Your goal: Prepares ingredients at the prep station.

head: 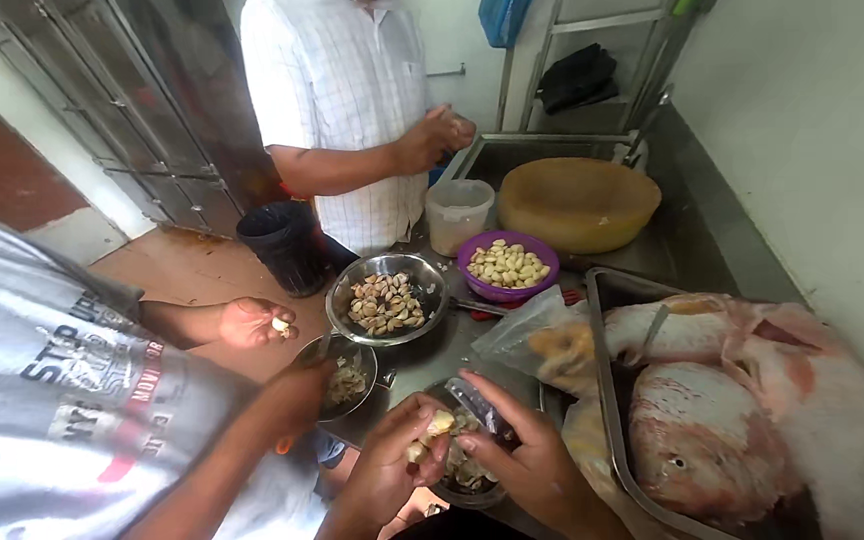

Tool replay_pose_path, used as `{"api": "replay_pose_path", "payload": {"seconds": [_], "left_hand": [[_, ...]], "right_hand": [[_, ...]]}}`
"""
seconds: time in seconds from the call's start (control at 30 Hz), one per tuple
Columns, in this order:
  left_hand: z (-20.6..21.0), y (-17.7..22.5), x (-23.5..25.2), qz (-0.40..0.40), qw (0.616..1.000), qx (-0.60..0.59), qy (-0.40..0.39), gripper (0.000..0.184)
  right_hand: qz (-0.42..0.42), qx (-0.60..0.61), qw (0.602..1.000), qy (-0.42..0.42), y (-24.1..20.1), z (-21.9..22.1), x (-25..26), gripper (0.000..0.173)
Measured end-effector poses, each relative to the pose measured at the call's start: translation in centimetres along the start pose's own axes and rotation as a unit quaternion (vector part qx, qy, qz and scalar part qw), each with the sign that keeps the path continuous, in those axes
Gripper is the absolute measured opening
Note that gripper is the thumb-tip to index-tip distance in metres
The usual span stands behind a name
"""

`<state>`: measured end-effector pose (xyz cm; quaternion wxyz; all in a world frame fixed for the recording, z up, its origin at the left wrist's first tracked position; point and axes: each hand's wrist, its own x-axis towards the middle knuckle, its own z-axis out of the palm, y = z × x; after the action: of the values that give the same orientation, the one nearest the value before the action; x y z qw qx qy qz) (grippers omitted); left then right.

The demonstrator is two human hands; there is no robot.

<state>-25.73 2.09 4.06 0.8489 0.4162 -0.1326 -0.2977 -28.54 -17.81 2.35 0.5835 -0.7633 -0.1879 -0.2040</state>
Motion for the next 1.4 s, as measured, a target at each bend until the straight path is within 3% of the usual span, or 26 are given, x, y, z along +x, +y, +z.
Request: {"api": "replay_pose_path", "payload": {"seconds": [0.13,0.33,0.6,0.83,1.03,1.1,1.17,1.27,1.4], "left_hand": [[1.4,-0.4,0.3,-0.035,0.996,-0.065,-0.058,0.021],[1.9,-0.1,0.2,-0.032,0.994,-0.089,-0.049,0.02],[3.4,-1.8,0.3,-0.02,0.988,-0.14,0.057,0.015],[3.4,-2.8,0.1,0.007,0.991,-0.126,0.043,0.025],[1.9,-0.6,0.1,0.146,0.978,-0.101,0.111,0.022],[1.3,0.1,0.0,0.169,0.979,-0.055,0.104,0.025],[1.3,0.0,-0.1,0.18,0.98,0.001,0.09,0.027],[1.3,-0.8,0.0,0.186,0.978,0.054,0.077,0.027],[1.7,-1.8,0.3,0.176,0.984,0.012,0.023,0.025]], "right_hand": [[-0.06,-0.013,0.998,-0.023,-0.2,-0.3,0.2,0.047],[-0.061,0.023,0.996,-0.062,-0.3,0.0,0.4,0.049],[-0.096,-0.065,0.991,0.066,1.7,2.2,-0.6,0.045],[-0.115,-0.126,0.981,0.091,2.0,1.2,-0.3,0.044],[-0.067,-0.031,0.995,0.074,1.3,0.1,0.0,0.041],[0.008,-0.081,0.997,0.011,1.3,-0.5,0.0,0.044],[0.117,-0.13,0.982,-0.072,1.0,-1.1,0.0,0.059],[0.156,-0.081,0.98,-0.095,0.8,-1.2,0.1,0.068],[0.023,0.096,0.994,-0.037,-0.1,-0.2,0.3,0.057]]}}
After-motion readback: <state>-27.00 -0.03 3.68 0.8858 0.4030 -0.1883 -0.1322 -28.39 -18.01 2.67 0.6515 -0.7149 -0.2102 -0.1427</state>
